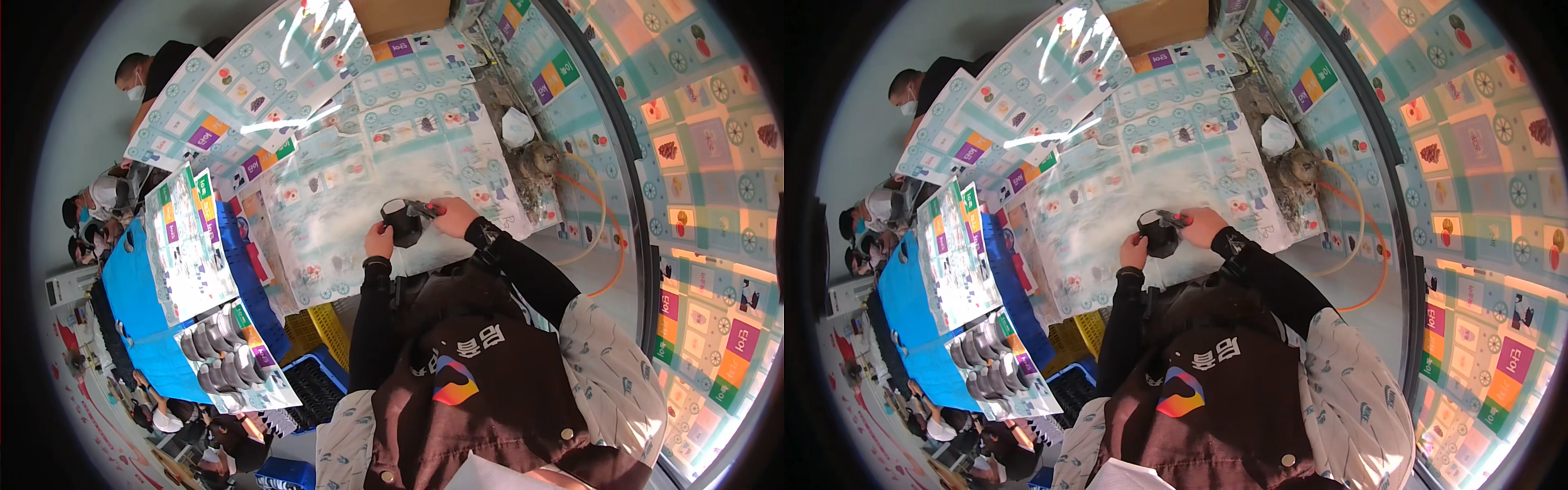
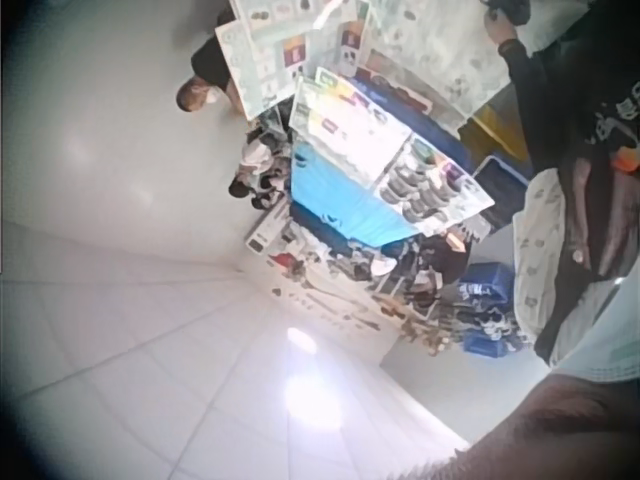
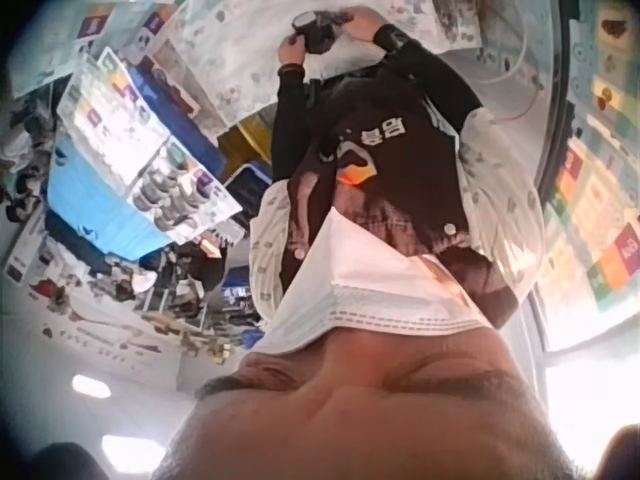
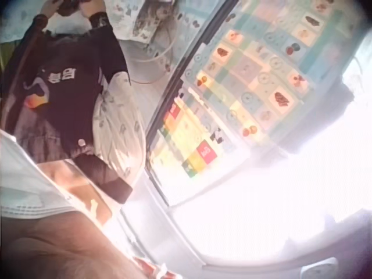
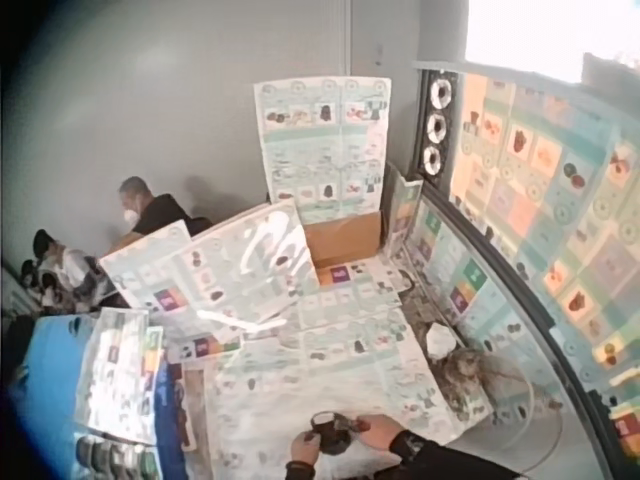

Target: Inspecting and organizing black shoe upper components in a manufacturing facility.

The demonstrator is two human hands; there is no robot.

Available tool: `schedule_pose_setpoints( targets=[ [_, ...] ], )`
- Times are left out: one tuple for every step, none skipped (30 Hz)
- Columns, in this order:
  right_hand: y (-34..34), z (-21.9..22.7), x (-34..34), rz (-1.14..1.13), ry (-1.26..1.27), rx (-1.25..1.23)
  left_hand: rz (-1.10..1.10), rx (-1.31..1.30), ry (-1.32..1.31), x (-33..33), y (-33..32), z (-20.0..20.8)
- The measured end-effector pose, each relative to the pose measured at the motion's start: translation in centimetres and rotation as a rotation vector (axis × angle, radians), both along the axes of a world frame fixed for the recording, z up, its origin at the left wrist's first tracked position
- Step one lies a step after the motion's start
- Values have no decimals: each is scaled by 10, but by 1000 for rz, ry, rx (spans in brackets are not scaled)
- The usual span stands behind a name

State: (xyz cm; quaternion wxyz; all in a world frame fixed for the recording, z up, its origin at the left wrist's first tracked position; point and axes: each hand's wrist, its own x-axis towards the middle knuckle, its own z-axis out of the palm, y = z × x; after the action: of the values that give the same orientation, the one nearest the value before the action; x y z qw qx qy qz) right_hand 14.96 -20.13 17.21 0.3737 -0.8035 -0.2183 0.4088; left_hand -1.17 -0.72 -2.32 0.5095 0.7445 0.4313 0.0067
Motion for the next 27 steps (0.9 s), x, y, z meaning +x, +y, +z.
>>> schedule_pose_setpoints(
  targets=[
    [4, -6, 1, 77, -138, -20, 0, 17, -6, -1, 1, -2],
    [8, -12, 2, 152, -276, -39, -2, 34, -11, -1, 3, -3],
    [10, -17, 3, 154, -279, -43, 0, 30, -15, 0, 0, 0],
    [12, -22, 5, 212, -312, -79, -12, 37, -30, 3, -3, 4],
    [12, -27, 7, 266, -344, -116, -27, 43, -46, 7, -4, 8],
    [16, -25, 6, 277, -343, -114, -16, 43, -45, 2, -2, 3],
    [20, -19, 4, 194, -315, -89, -14, 35, -80, -4, 2, -7],
    [23, -12, 3, 109, -286, -65, -14, 27, -115, -9, 5, -17],
    [21, -10, 7, 154, -300, -130, -26, -27, -118, -6, 5, -18],
    [19, -14, 9, 146, -302, -133, -34, -30, -121, -4, 5, -19],
    [16, -17, 11, 251, -323, -126, -36, -52, -126, -1, 4, -20],
    [15, -16, 11, 360, -341, -118, -34, -75, -129, 0, 2, -20],
    [14, -15, 8, 335, -384, -88, -37, -77, -129, 0, 3, -19],
    [14, -14, 9, 332, -383, -90, -48, -81, -121, 0, 6, -18],
    [18, -5, 8, 245, -334, -83, -45, -83, -109, -5, 7, -18],
    [16, -1, 8, 139, -288, -85, -55, -89, -109, 1, 4, -6],
    [13, 1, 10, 131, -287, -91, -41, -161, -116, 6, 0, 6],
    [11, 3, 11, 147, -283, -162, -21, -226, -121, 7, -1, 20],
    [9, 2, 13, 167, -280, -231, -23, -225, -120, 8, -1, 25],
    [7, 0, 12, 165, -279, -230, -17, -231, -125, 8, -1, 31],
    [4, -3, 10, 234, -299, -208, -12, -237, -131, 9, -2, 31],
    [1, -6, 9, 303, -319, -187, -13, -238, -131, 9, -3, 31],
    [-2, -9, 8, 302, -319, -188, -28, -202, -123, 10, -3, 31],
    [-1, -7, 5, 227, -319, -119, -41, -165, -114, 10, -2, 30],
    [-1, -5, 3, 152, -319, -51, -41, -165, -111, 10, -3, 30],
    [0, -3, 4, 152, -315, -52, -39, -162, -125, 10, -4, 29],
    [0, -2, 5, 104, -329, -74, -40, -158, -138, 9, -4, 26]
  ],
)
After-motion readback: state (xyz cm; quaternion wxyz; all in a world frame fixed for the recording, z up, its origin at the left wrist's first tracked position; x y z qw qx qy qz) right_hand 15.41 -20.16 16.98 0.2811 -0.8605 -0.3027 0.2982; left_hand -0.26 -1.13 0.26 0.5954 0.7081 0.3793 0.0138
